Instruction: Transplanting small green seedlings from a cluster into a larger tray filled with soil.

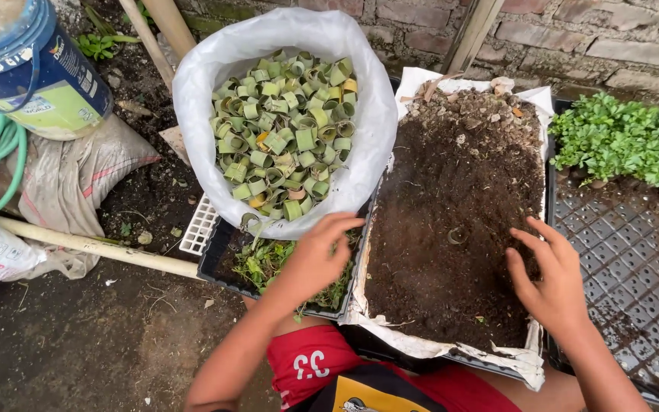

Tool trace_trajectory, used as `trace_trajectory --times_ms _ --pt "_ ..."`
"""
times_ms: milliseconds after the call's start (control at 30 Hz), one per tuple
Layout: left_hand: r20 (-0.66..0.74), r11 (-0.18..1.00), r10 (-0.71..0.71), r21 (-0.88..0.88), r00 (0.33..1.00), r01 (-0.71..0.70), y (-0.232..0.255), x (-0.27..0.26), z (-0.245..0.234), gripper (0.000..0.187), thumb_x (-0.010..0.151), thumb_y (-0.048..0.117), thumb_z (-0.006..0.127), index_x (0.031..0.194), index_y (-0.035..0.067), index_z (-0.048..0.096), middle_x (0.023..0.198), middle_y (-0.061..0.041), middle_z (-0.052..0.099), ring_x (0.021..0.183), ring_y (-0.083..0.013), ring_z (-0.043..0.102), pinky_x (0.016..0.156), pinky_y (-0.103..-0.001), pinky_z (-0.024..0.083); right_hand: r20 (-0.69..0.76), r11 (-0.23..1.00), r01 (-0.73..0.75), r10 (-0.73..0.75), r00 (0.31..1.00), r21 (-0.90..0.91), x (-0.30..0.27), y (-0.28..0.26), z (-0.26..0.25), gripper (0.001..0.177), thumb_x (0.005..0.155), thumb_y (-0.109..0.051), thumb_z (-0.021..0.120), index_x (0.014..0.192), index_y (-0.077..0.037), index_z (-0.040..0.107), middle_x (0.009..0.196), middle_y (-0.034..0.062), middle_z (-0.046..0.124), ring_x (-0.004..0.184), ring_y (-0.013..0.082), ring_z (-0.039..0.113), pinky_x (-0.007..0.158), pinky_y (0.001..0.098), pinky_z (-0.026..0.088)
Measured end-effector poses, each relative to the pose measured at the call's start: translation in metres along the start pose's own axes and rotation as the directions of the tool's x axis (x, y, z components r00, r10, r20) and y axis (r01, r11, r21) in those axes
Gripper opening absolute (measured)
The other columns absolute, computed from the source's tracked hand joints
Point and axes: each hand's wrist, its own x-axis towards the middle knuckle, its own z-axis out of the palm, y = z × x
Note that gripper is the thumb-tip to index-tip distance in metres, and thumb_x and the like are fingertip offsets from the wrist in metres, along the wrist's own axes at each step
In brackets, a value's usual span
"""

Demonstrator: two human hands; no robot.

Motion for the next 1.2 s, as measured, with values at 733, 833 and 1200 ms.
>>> trace_trajectory --times_ms 733,833,1200 --pt "-0.524 0.996 0.009 -0.068 0.852 -0.052 -0.091 -0.053 -0.038 0.03 0.088 0.014 0.078 0.118 0.014 0.073 0.113 -0.006 0.078 0.094 -0.0146 0.074 0.081 -0.027 0.067 0.092 0.994 -0.053 0.045 0.995 0.092 0.009 0.0 0.027 0.027 0.1 -0.02 0.064 0.123 -0.007 0.071 0.135 0.0137 0.067 0.126 0.0284 0.063 0.111 0.0503 0.047" --pt "-0.593 0.969 0.017 -0.188 0.805 -0.16 -0.086 -0.048 -0.038 0.031 0.089 0.014 0.077 0.118 0.006 0.07 0.096 -0.013 0.079 0.081 -0.0168 0.08 0.075 -0.024 0.066 0.07 0.993 0.086 -0.092 0.993 0.084 0.025 -0.017 0.035 0.027 0.097 -0.015 0.065 0.12 -0.003 0.071 0.13 0.0174 0.07 0.122 0.0299 0.065 0.112 0.0495 0.048" --pt "-0.559 0.83 0.084 -0.419 0.825 -0.368 -0.07 -0.014 -0.002 0.029 0.09 0.0 0.074 0.118 -0.004 0.067 0.099 -0.021 0.073 0.087 -0.0219 0.077 0.077 -0.033 0.069 0.379 0.873 0.072 -0.282 0.882 0.482 0.096 -0.166 0.05 0.033 0.101 -0.031 0.061 0.119 -0.006 0.074 0.11 0.0179 0.077 0.108 0.0301 0.073 0.096 0.0476 0.056"
